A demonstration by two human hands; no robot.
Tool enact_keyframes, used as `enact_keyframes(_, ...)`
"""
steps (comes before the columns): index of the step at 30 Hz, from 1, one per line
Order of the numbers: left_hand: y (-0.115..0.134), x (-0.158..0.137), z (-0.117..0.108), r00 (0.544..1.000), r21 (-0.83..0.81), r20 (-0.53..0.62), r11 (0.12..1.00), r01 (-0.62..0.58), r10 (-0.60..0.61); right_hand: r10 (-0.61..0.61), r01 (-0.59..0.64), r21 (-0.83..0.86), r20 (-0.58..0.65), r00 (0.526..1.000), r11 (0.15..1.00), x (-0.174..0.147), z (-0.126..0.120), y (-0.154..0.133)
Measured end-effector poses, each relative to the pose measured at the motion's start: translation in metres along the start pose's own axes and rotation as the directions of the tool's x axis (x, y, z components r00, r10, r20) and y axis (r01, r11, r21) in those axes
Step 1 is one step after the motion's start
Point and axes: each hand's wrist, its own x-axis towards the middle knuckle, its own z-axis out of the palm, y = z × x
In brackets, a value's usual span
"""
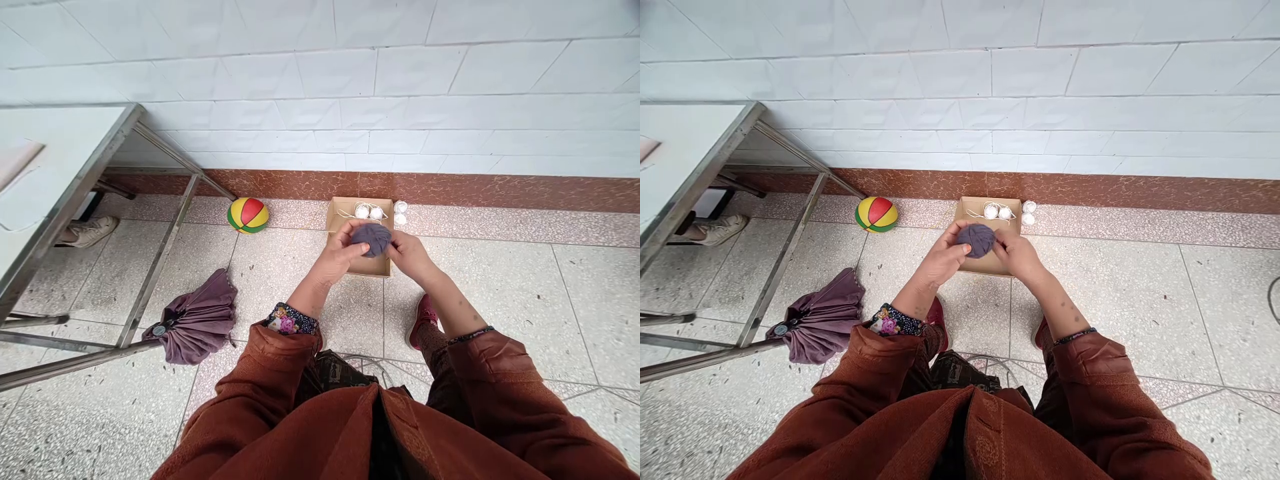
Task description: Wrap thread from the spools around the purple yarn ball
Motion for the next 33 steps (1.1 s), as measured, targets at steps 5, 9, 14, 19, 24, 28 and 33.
enact_keyframes(5, -0.002, 0.007, -0.010, 0.972, 0.184, -0.235, 0.983, 0.021, 0.023, -0.142, 0.137, 0.039, 0.203, 0.969, 0.990, -0.004, 0.004, -0.018)
enact_keyframes(9, -0.004, 0.009, -0.011, 0.969, 0.386, -0.229, 0.922, 0.007, 0.088, -0.188, 0.133, 0.201, 0.285, 0.940, 0.970, -0.008, -0.005, -0.034)
enact_keyframes(14, -0.008, 0.008, -0.009, 0.979, 0.592, -0.156, 0.806, -0.015, 0.132, -0.148, 0.070, 0.432, 0.150, 0.978, 0.899, -0.010, -0.025, -0.043)
enact_keyframes(19, -0.005, -0.001, -0.003, 1.000, 0.574, 0.000, 0.819, -0.002, 0.003, 0.059, 0.038, 0.503, -0.175, 0.983, 0.863, -0.002, -0.036, -0.033)
enact_keyframes(24, 0.001, -0.007, 0.005, 0.965, 0.245, 0.231, 0.967, 0.064, -0.122, 0.129, -0.032, 0.342, -0.265, 0.956, 0.939, 0.004, -0.030, -0.015)
enact_keyframes(28, 0.001, -0.004, 0.006, 0.983, -0.034, 0.126, 0.990, 0.138, -0.133, 0.100, -0.085, 0.129, -0.117, 0.988, 0.988, 0.002, -0.012, -0.007)
enact_keyframes(33, 0.000, 0.007, -0.009, 0.969, -0.141, -0.203, 0.984, 0.111, -0.139, -0.084, 0.094, -0.050, 0.166, 0.983, 0.994, -0.006, 0.006, -0.015)
